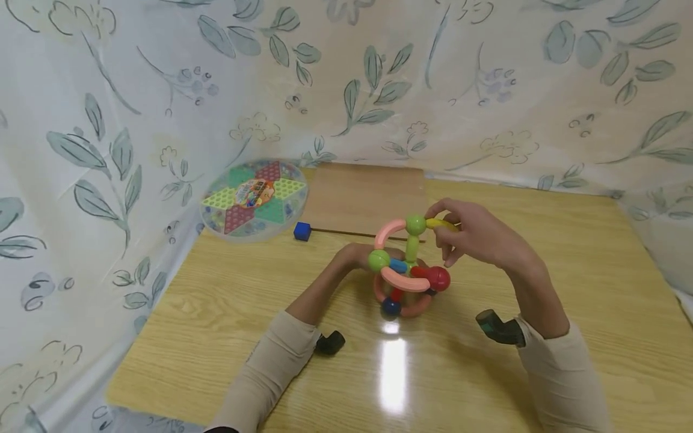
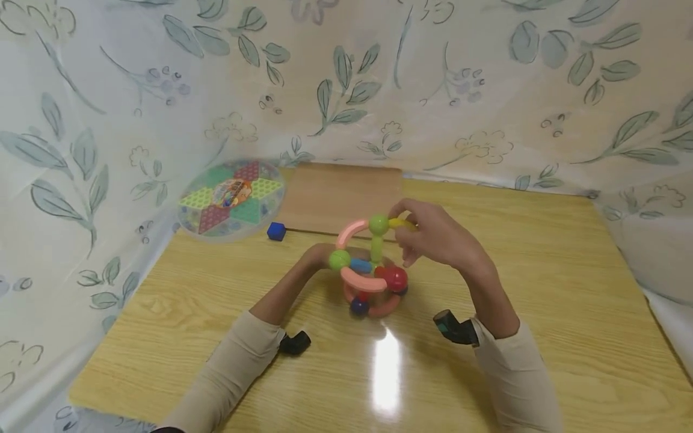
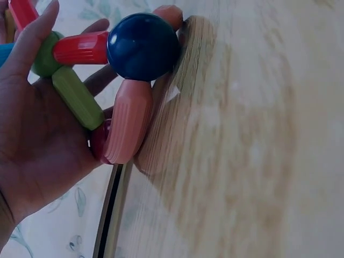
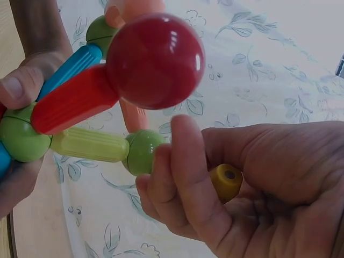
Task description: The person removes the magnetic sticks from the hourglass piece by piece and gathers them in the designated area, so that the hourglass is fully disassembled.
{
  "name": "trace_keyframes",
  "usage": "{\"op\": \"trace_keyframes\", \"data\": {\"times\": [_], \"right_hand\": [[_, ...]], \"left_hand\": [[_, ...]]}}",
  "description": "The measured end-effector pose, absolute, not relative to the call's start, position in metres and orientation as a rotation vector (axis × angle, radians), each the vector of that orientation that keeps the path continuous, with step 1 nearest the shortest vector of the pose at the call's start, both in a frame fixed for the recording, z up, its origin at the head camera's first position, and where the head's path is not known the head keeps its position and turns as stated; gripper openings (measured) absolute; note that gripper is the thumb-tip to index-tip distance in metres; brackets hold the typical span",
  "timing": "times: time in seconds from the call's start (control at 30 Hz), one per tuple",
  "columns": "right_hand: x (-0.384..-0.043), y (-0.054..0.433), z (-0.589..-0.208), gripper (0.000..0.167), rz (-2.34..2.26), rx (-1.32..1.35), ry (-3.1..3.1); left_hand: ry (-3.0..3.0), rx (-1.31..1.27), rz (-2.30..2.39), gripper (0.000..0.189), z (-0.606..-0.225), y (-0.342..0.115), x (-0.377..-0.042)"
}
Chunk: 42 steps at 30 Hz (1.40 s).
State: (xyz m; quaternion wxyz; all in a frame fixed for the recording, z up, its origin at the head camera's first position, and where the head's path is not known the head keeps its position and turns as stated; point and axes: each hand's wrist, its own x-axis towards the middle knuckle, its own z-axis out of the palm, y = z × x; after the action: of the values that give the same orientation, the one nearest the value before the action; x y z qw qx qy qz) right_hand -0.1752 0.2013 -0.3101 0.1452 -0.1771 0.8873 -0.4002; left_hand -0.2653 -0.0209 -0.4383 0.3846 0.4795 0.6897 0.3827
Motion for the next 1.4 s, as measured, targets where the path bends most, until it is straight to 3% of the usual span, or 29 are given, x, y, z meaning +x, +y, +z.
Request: {"op": "trace_keyframes", "data": {"times": [0.23,0.43,0.73,1.13,1.4], "right_hand": [[-0.174,0.199,-0.311,0.038,-0.984,-0.572,2.721],[-0.181,0.209,-0.310,0.039,-0.912,-0.425,2.854],[-0.227,0.257,-0.330,0.050,-1.012,-0.231,2.873],[-0.281,0.296,-0.382,0.057,-1.233,-0.079,2.661],[-0.292,0.301,-0.405,0.054,-1.239,-0.065,2.610]], "left_hand": [[1.771,1.199,0.988,0.030,-0.438,-0.020,-0.264],[1.811,1.196,0.960,0.029,-0.436,-0.021,-0.262],[1.768,1.222,1.016,0.048,-0.440,-0.018,-0.263],[1.777,1.249,0.960,0.039,-0.432,-0.019,-0.267],[1.753,1.285,0.958,0.043,-0.432,-0.020,-0.268]]}}
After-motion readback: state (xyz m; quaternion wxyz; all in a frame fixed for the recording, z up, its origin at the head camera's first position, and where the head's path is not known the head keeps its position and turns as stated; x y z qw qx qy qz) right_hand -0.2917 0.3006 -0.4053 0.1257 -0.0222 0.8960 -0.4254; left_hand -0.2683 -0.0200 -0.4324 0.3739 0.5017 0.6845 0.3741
